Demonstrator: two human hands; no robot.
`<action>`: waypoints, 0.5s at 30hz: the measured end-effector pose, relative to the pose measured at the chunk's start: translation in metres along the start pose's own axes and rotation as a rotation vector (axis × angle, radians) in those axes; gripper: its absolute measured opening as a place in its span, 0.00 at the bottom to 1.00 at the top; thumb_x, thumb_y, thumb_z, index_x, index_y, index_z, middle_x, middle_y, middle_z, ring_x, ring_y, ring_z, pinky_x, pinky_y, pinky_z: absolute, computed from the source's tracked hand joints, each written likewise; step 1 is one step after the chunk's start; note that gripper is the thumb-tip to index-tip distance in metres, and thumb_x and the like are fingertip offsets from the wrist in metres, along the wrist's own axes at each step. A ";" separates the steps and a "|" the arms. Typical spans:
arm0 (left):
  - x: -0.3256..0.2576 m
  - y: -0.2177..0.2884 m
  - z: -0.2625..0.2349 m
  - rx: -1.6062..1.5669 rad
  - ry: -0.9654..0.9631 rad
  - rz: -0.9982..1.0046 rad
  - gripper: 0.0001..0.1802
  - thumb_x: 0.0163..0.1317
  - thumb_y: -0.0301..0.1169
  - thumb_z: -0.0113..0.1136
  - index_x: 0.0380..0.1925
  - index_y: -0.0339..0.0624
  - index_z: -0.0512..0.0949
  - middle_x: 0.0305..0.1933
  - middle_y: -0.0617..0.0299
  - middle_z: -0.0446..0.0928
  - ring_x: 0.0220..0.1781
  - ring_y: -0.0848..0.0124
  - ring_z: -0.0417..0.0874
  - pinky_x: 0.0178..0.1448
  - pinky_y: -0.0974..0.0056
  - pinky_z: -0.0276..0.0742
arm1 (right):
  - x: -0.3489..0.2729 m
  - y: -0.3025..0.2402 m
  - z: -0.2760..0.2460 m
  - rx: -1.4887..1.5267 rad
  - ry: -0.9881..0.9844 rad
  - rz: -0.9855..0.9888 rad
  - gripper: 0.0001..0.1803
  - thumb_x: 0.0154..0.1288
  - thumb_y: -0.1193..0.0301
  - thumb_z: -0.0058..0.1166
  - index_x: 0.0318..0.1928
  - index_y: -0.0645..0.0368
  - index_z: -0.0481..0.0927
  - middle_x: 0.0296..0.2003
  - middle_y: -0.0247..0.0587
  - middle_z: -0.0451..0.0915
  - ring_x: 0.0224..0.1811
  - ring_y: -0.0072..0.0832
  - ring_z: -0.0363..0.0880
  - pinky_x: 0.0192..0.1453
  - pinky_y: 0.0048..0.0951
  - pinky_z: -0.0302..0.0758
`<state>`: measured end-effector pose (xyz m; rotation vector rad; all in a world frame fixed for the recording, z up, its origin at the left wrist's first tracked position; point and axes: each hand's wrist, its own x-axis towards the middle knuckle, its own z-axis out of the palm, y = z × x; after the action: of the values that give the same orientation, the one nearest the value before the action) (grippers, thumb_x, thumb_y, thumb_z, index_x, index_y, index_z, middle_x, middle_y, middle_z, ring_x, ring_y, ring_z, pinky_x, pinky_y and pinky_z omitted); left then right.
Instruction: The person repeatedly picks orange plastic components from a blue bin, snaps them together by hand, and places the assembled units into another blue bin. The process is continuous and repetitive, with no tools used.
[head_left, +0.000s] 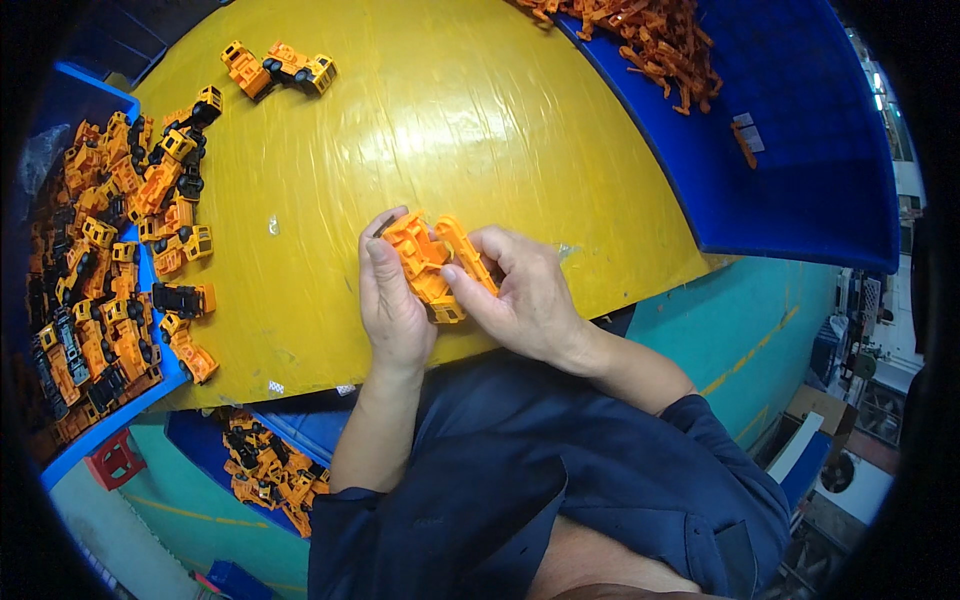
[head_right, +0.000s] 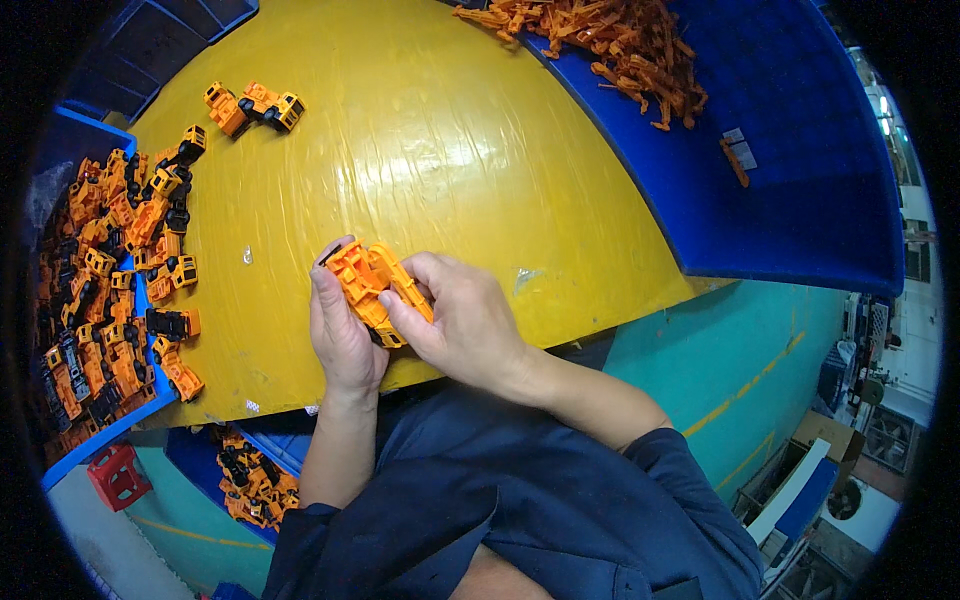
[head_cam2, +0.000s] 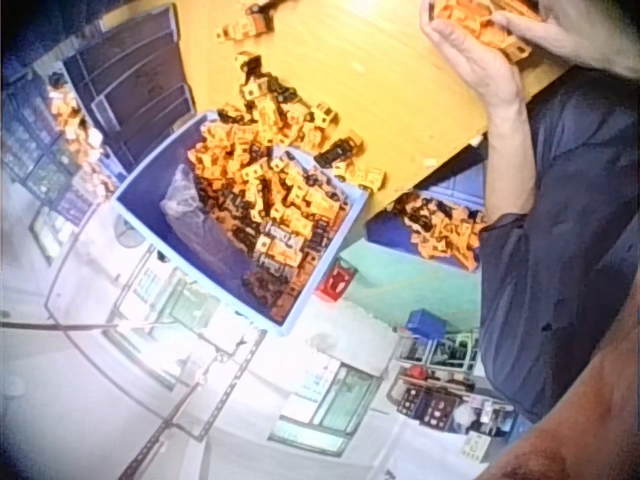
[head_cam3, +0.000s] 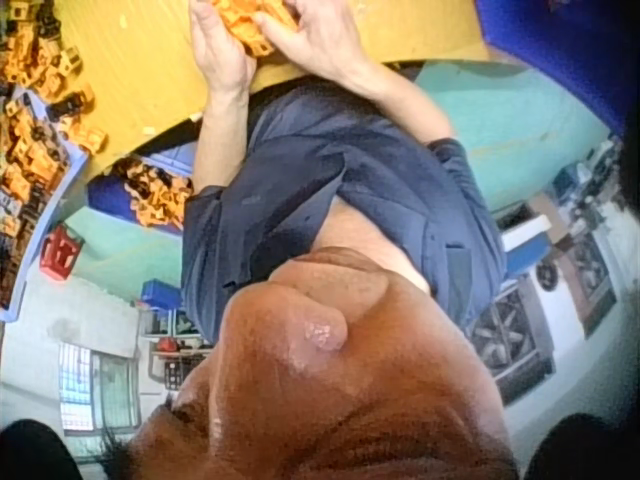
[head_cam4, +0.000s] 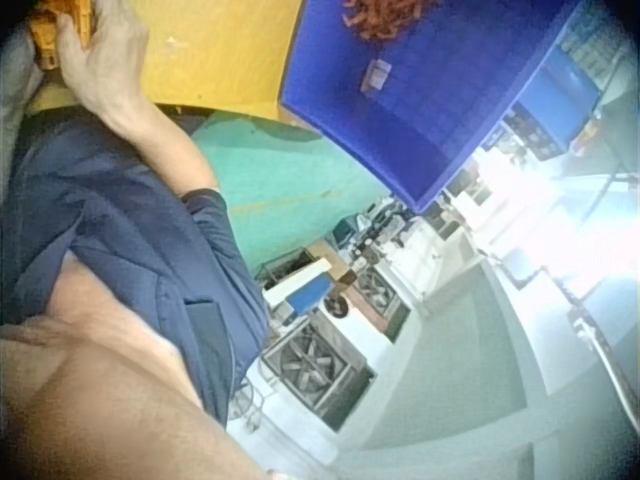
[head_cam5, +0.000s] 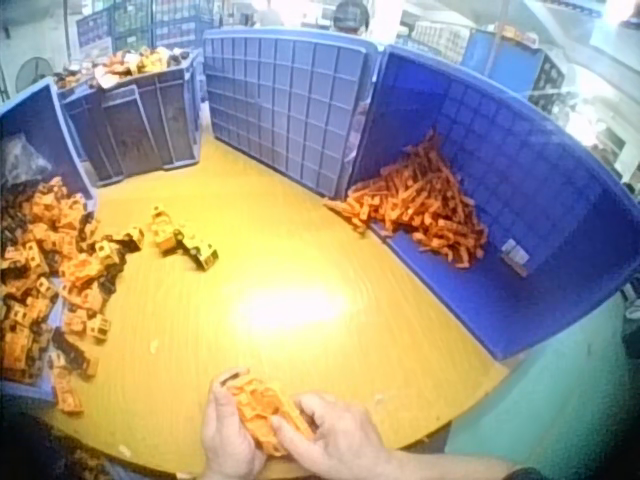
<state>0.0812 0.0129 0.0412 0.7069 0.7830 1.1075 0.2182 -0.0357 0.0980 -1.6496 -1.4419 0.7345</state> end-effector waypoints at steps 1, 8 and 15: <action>0.000 0.000 0.001 0.021 0.001 0.005 0.31 0.85 0.54 0.38 0.65 0.36 0.68 0.54 0.56 0.77 0.53 0.71 0.80 0.61 0.65 0.79 | 0.000 0.000 0.000 0.031 -0.013 -0.004 0.13 0.69 0.66 0.66 0.44 0.64 0.82 0.29 0.53 0.81 0.30 0.50 0.83 0.33 0.46 0.78; 0.003 -0.005 0.000 0.068 0.001 0.057 0.31 0.86 0.54 0.35 0.66 0.37 0.69 0.54 0.56 0.76 0.54 0.71 0.79 0.61 0.65 0.77 | 0.003 0.004 -0.003 -0.295 -0.127 -0.158 0.15 0.75 0.62 0.59 0.36 0.61 0.78 0.25 0.52 0.81 0.27 0.50 0.83 0.29 0.47 0.78; 0.003 -0.017 -0.014 0.282 -0.028 0.120 0.26 0.86 0.49 0.38 0.63 0.38 0.71 0.54 0.57 0.76 0.54 0.72 0.78 0.60 0.66 0.76 | 0.009 0.001 -0.004 -0.514 -0.210 -0.164 0.18 0.77 0.61 0.56 0.31 0.59 0.76 0.21 0.49 0.80 0.21 0.47 0.82 0.25 0.46 0.78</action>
<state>0.0787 0.0123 0.0192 1.0151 0.8922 1.1030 0.2240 -0.0280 0.1000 -1.8365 -2.0156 0.4764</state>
